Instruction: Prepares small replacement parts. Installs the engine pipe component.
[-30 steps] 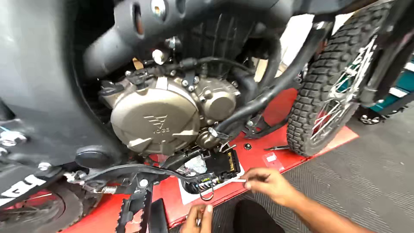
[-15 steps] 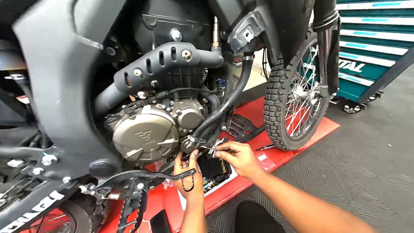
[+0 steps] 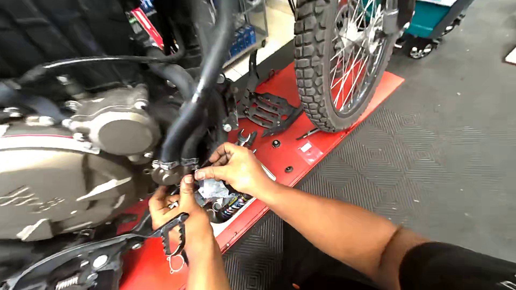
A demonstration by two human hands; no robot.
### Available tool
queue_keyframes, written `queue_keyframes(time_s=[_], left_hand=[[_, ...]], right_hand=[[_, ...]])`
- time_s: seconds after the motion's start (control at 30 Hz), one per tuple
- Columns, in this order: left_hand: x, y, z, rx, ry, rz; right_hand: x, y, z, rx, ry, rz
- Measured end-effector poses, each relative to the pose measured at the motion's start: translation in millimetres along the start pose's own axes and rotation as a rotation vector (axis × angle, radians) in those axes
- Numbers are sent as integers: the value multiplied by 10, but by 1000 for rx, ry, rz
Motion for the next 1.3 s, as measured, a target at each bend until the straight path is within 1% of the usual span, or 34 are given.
queue_keyframes(time_s=[0.07,0.13,0.17,0.23,0.27,0.3,0.33,0.4,0.5,0.57,0.6,0.67,0.73,0.8,0.87,0.9,0.93,1.0,1.03,1.07,1.17,1.3], left_hand=[[-15,7,6,2,6,50],[-43,4,-63,-29,31,71],[-57,-17,-141,-60,65,55],[-88,-7,-374,-124,100,-17],[-107,23,-532,-177,123,-45],[-115,52,-680,-224,162,-36],[-102,122,-812,-277,244,-36],[-54,302,-1016,-365,355,-43],[40,339,-1191,-305,566,-49],[75,362,-1246,-322,642,-82],[90,370,-1267,-341,687,-130],[110,392,-1276,-440,699,-290],[97,402,-1264,-590,690,-473],[42,460,-1285,-721,664,-628],[-7,598,-1310,-809,626,-653],[-26,697,-1352,-844,629,-628],[-44,801,-1411,-872,639,-593],[-83,974,-1571,-918,674,-525],[-109,1028,-1646,-931,697,-502],[-138,1064,-1703,-935,712,-488],[-253,1143,-1821,-936,729,-462],[-386,1223,-1889,-937,709,-477]], right_hand=[[19,-50,-66,29,29,-77],[95,-48,-222,10,154,-270],[126,-16,-307,-61,212,-343],[187,58,-515,-293,315,-481],[228,47,-651,-377,394,-532],[267,8,-779,-424,476,-570],[294,-48,-887,-440,551,-612],[290,-153,-1041,-401,645,-717],[252,-214,-1077,-284,683,-855],[235,-245,-1031,-193,696,-900],[229,-248,-1013,-148,705,-903],[205,-182,-969,-75,680,-820],[173,-23,-909,-62,611,-604],[146,163,-880,-111,530,-310],[164,418,-808,-272,451,-165],[203,569,-762,-401,416,-168],[258,711,-711,-549,379,-222],[425,940,-642,-850,298,-433],[534,1022,-620,-971,267,-534],[646,1072,-584,-1054,244,-620],[923,1068,-463,-1173,217,-814],[1059,994,-402,-1241,168,-943]])
Point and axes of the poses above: each hand's wrist, its own z-axis towards the middle knuckle, its own x-axis out of the palm, y = z × x, the point moved 8 cm from there along z, towards the middle knuckle, and after that the axes turned 13 degrees about z, right-handed, at the moved point
